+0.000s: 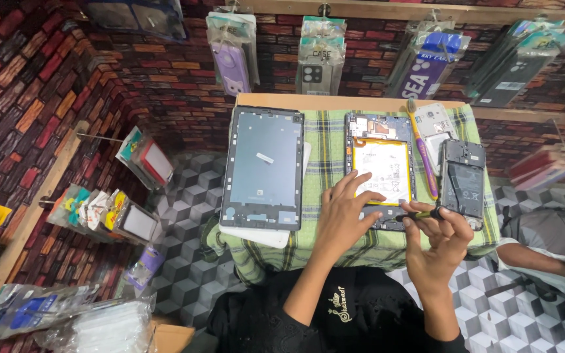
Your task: The person uses a screwdriver to remove screws from a disassembled tablet and then detaches a metal bracket from the internal chassis. The removed bracket is placed on the tablet screen to the left.
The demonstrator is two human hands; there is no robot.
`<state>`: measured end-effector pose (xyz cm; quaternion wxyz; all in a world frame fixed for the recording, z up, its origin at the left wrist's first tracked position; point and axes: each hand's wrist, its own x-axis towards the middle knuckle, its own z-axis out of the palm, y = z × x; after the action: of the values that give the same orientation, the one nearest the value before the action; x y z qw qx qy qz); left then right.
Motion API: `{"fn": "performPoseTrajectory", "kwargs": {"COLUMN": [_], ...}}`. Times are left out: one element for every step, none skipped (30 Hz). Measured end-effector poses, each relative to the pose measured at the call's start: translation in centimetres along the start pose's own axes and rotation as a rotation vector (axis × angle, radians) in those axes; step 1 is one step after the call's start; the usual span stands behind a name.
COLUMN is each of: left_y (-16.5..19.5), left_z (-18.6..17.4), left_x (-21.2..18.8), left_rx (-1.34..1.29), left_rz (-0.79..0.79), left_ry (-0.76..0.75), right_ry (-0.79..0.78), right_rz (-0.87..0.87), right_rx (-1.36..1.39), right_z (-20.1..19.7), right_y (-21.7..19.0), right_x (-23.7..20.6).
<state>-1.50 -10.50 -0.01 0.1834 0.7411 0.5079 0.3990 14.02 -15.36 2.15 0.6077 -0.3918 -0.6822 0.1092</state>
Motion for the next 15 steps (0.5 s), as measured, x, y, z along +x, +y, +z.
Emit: {"fn": "performPoseTrajectory", "kwargs": {"left_y": [-0.01,0.01,0.02,0.01,-0.03,-0.03,-0.04,-0.04,-0.05,-0.02,-0.03,-0.02,0.00,0.06,0.11], "left_z": [0.00,0.04,0.10,0.14,0.17,0.21,0.24,0.28,0.29,0.31,0.28,0.23,0.17,0.16,0.13], "left_x": [-0.05,-0.02,0.02,0.01,0.00,0.04,0.05,0.06,0.11,0.13,0.11,0.08,0.03,0.00,-0.02], "left_rx": [-0.001,0.001,0.002,0.003,0.002,0.002,0.001,0.006,0.012,0.017,0.015,0.012,0.009,0.008,0.008], "left_rz": [-0.001,-0.001,-0.001,-0.001,-0.004,-0.007,-0.010,-0.009,-0.008,-0.008,-0.005,-0.002,0.002,0.000,-0.003], "left_ry": [0.000,0.002,0.002,0.003,0.000,-0.002,-0.004,-0.006,-0.007,-0.009,-0.005,-0.003,0.000,-0.003,-0.005], "right_ry": [-0.001,0.003,0.006,0.010,0.009,0.009,0.008,0.003,-0.002,-0.008,-0.011,-0.015,-0.018,-0.019,-0.020], "right_rz": [0.001,-0.003,-0.008,-0.011,-0.014,-0.017,-0.020,-0.015,-0.011,-0.007,-0.009,-0.012,-0.015,-0.021,-0.027], "right_rx": [-0.003,-0.006,-0.008,-0.011,-0.012,-0.012,-0.013,-0.004,0.004,0.013,0.013,0.013,0.012,0.011,0.009], "right_z": [0.05,0.05,0.04,0.02,0.04,0.02,0.03,0.04,0.09,0.07,0.04,0.00,-0.04,-0.12,-0.21], "right_y": [0.04,0.10,0.17,0.22,0.27,0.34,0.41,0.47,0.53,0.60,0.67,0.74,0.78,0.84,0.88], "right_x": [-0.03,-0.02,-0.03,-0.06,-0.11,-0.12,-0.14,-0.18,-0.22,-0.22,-0.21,-0.19,-0.19,-0.17,-0.16]}}
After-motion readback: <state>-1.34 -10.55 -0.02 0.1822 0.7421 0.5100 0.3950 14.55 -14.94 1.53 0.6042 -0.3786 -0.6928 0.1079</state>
